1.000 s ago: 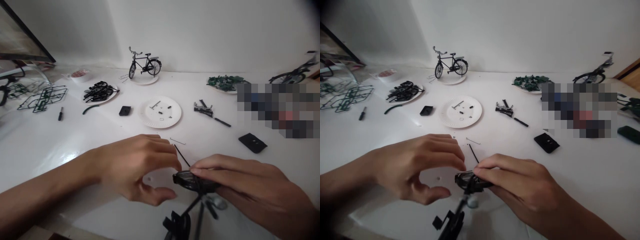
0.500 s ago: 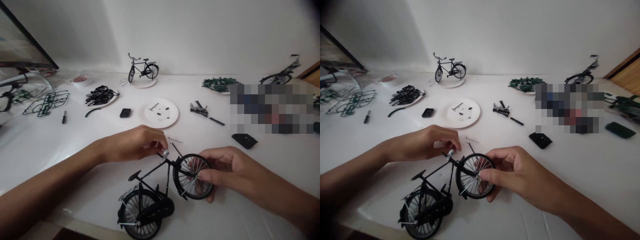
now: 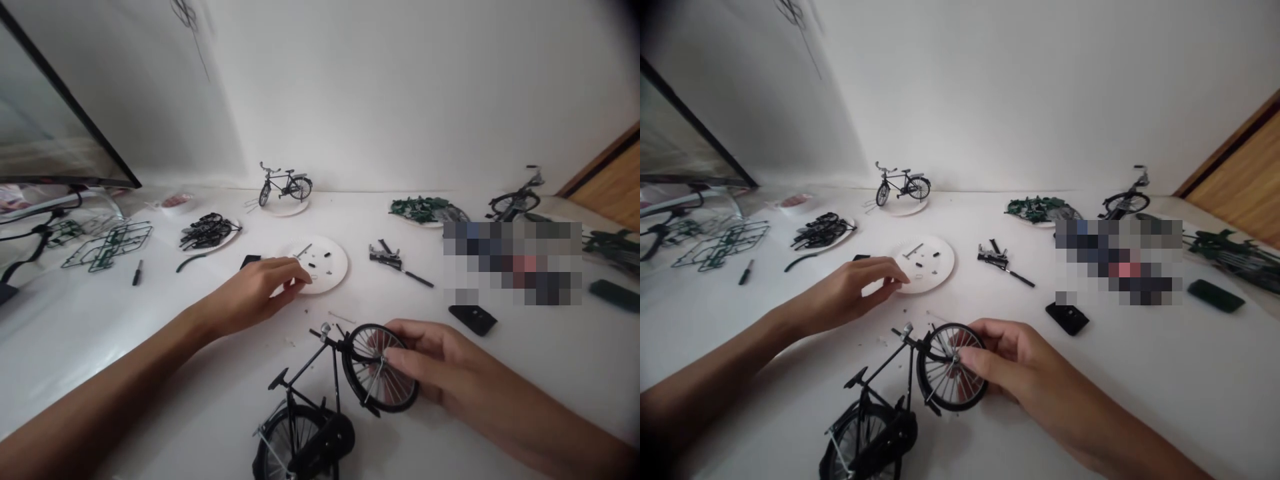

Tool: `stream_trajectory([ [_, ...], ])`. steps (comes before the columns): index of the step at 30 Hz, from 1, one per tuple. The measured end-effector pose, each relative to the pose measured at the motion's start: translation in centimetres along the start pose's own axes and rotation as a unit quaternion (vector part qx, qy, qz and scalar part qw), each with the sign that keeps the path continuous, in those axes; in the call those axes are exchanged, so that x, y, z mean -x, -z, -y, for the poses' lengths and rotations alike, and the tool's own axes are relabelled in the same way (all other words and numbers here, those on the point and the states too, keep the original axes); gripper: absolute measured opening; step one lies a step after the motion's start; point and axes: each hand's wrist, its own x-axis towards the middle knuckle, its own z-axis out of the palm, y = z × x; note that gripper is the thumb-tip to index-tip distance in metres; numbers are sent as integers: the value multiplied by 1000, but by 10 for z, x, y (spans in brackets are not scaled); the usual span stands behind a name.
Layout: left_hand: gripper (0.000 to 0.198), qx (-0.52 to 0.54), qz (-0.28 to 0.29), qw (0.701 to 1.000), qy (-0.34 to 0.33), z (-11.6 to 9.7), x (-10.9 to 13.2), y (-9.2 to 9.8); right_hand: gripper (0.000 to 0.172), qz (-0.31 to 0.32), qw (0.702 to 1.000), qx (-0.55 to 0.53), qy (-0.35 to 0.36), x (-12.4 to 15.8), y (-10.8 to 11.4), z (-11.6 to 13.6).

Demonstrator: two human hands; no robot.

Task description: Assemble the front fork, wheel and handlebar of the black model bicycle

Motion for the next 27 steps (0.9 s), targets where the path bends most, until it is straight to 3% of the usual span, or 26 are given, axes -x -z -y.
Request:
stream_trajectory([
  [5,18,-11,-63,996,54,20,-1,2,29,8,1000,-21,7,2,-4,3],
  [11,16,-68,-67,994,47,24,-8,-8,31,8,998,-21,51,0,-14,9],
  [19,15,-8,9,1000,-27,-4,6,6,26,26,997,-14,67,-3,-8,4],
  [27,23,-6,58,996,-69,-25,7,-2,26,31,996,8,85,-4,-11,7],
])
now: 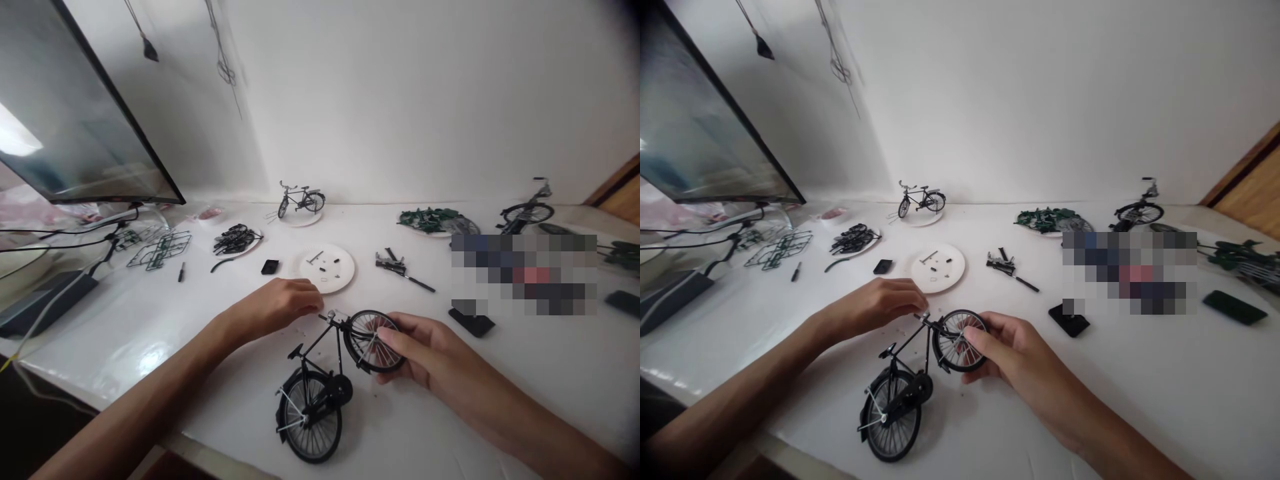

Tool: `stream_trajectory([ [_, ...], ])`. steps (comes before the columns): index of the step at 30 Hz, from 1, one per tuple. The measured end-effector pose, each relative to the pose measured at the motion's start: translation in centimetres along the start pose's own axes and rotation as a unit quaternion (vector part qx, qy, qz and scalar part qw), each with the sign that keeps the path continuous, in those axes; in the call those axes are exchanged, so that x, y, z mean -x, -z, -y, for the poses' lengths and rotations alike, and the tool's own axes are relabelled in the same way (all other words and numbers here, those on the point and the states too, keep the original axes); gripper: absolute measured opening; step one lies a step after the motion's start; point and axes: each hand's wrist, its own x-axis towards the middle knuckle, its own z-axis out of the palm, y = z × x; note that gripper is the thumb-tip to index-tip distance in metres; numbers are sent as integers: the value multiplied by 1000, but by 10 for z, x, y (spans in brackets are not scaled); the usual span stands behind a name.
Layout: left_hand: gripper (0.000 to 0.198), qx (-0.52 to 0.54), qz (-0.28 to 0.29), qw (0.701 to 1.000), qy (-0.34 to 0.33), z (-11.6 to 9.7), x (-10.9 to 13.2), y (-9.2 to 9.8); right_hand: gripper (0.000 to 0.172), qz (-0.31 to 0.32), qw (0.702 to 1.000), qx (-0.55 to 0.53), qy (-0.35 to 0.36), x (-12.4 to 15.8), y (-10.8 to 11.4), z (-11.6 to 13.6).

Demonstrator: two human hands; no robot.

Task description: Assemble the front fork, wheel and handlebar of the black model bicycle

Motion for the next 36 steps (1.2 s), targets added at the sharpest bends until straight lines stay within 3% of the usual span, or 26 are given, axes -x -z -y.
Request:
stream_trajectory([
  [6,22,-33,9,999,37,-6,1,0,27,-17,1000,13,-5,1,-3,6],
  [11,9,50,20,989,141,-1,8,2,28,-64,997,32,6,1,-7,5],
  [14,9,88,23,982,163,6,12,4,26,-65,997,42,15,1,-8,4],
  [23,22,-54,14,998,38,3,8,6,26,-37,999,30,18,1,-3,3],
  [26,20,-63,1,997,46,6,9,4,25,-56,998,26,9,1,-5,4],
  [31,7,58,-42,987,141,2,10,8,25,-87,995,45,13,0,-9,7],
  [34,5,196,-115,963,143,-25,-3,14,25,-88,993,71,31,-2,-8,7],
  [36,4,263,-126,948,125,-46,-16,13,25,-88,991,84,47,-3,-7,8],
])
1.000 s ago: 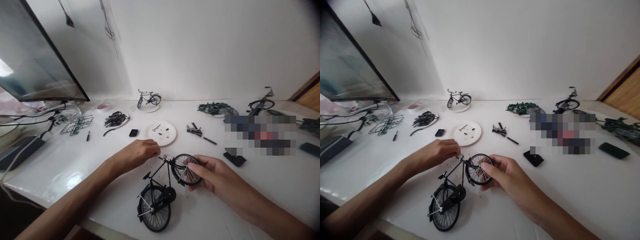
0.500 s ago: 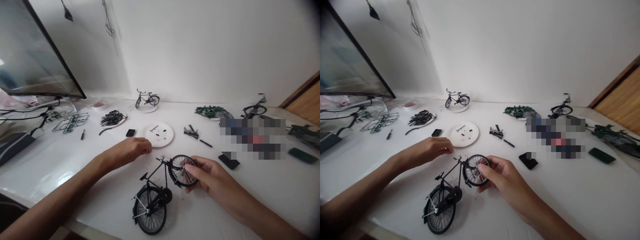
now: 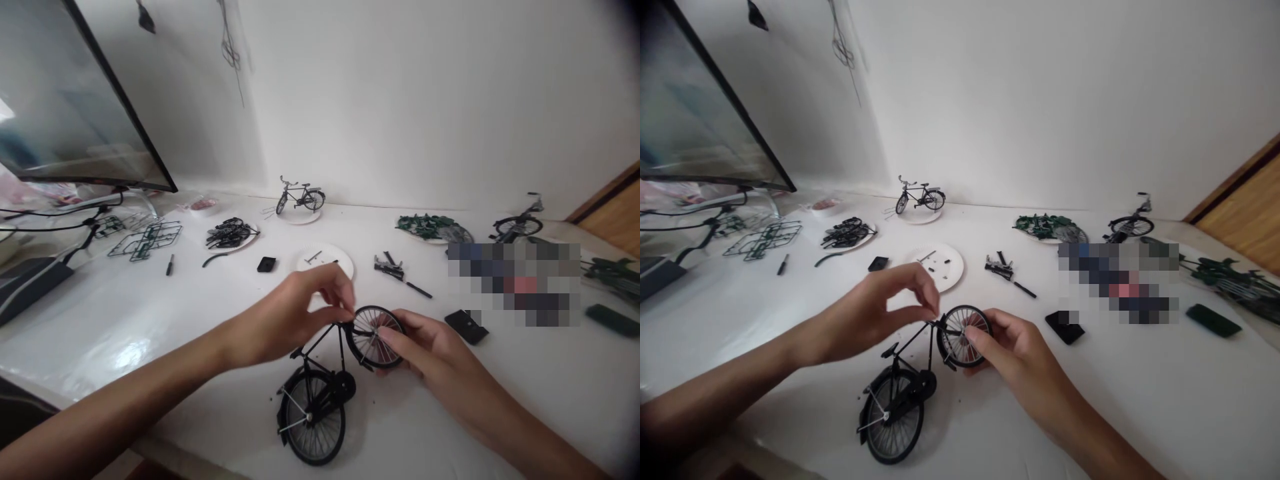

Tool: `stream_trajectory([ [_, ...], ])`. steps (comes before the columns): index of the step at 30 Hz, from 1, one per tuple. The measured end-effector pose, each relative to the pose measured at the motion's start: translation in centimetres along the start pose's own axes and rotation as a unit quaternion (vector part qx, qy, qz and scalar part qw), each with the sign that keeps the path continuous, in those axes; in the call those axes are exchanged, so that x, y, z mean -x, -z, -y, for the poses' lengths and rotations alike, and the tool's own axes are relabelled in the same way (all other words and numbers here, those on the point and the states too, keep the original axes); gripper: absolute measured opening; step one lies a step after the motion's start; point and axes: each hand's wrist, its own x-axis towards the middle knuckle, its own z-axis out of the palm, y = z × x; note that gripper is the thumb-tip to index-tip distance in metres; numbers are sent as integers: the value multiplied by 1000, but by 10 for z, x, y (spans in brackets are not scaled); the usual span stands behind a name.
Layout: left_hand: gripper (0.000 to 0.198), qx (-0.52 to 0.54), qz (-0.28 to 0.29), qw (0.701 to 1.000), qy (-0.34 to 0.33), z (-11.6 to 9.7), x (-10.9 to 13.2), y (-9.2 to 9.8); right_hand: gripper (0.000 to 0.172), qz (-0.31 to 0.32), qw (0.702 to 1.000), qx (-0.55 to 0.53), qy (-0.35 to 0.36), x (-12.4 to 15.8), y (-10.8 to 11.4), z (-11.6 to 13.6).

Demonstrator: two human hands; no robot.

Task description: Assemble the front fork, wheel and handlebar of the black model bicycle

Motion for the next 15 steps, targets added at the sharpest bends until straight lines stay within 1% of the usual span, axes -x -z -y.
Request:
stream_trajectory([
  [1,4,20,12,1000,2,-7,-4,-8,25,-3,1000,5,9,-1,1,1],
  [3,4,40,8,999,9,-14,-11,-23,26,-19,999,16,28,-1,1,2],
  [6,6,51,-14,998,32,-11,-19,-37,26,-41,997,38,47,0,3,4],
  [10,7,54,-31,996,57,-5,-21,-41,28,-39,997,34,49,2,3,2],
  [15,8,31,-34,996,73,-8,-24,-43,25,-58,996,47,55,2,4,1],
])
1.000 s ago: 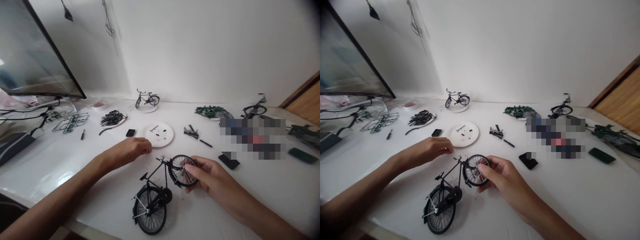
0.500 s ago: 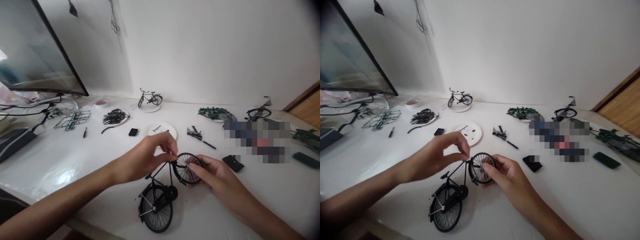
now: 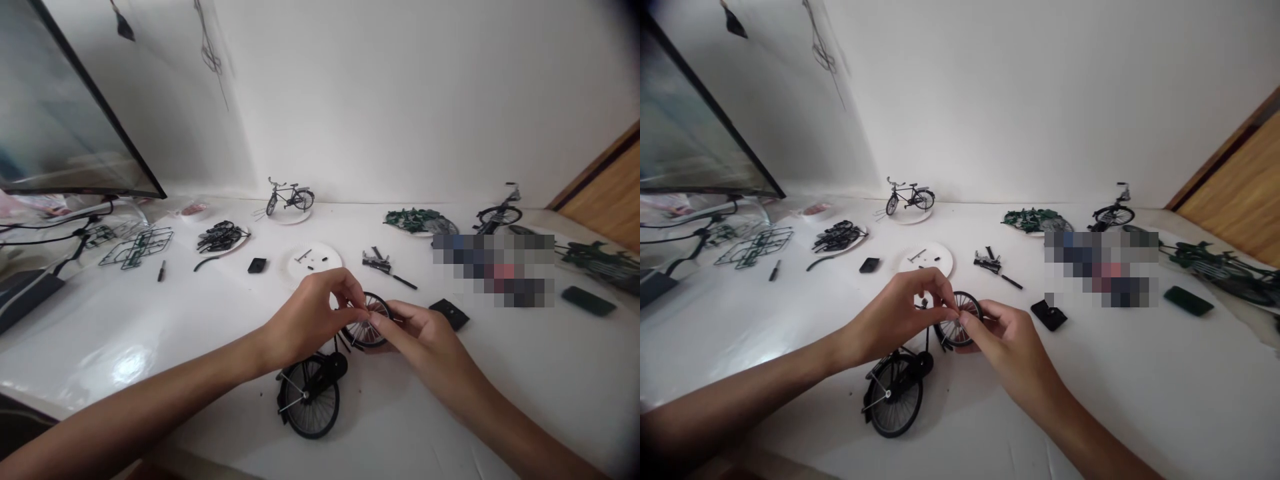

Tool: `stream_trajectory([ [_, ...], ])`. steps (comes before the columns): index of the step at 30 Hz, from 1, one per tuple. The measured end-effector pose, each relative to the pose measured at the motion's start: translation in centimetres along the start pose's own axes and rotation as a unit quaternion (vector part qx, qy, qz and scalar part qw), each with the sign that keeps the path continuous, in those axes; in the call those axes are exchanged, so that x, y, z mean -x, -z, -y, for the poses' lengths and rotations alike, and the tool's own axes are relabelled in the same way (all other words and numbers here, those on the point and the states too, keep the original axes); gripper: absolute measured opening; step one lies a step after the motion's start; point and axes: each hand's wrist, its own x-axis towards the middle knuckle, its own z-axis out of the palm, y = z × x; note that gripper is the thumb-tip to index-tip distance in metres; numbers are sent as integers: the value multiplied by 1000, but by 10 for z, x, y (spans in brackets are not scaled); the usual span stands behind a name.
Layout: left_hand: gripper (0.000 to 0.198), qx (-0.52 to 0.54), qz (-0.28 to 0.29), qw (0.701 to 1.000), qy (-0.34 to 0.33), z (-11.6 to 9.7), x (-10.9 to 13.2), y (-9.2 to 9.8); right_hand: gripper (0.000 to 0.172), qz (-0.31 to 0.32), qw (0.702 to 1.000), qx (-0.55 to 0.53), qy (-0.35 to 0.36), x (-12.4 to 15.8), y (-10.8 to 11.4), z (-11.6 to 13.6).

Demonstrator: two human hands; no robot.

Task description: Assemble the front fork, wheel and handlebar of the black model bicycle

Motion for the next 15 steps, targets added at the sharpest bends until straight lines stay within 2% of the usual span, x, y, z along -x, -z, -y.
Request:
stream_trajectory([
  [5,10,-45,24,999,3,-1,-8,-1,24,-8,1000,20,13,-1,4,-1],
  [12,12,-15,69,997,29,6,-18,5,19,-18,997,72,33,5,2,3],
  [15,11,-5,58,998,16,6,-15,4,18,-21,997,68,29,5,2,3],
])
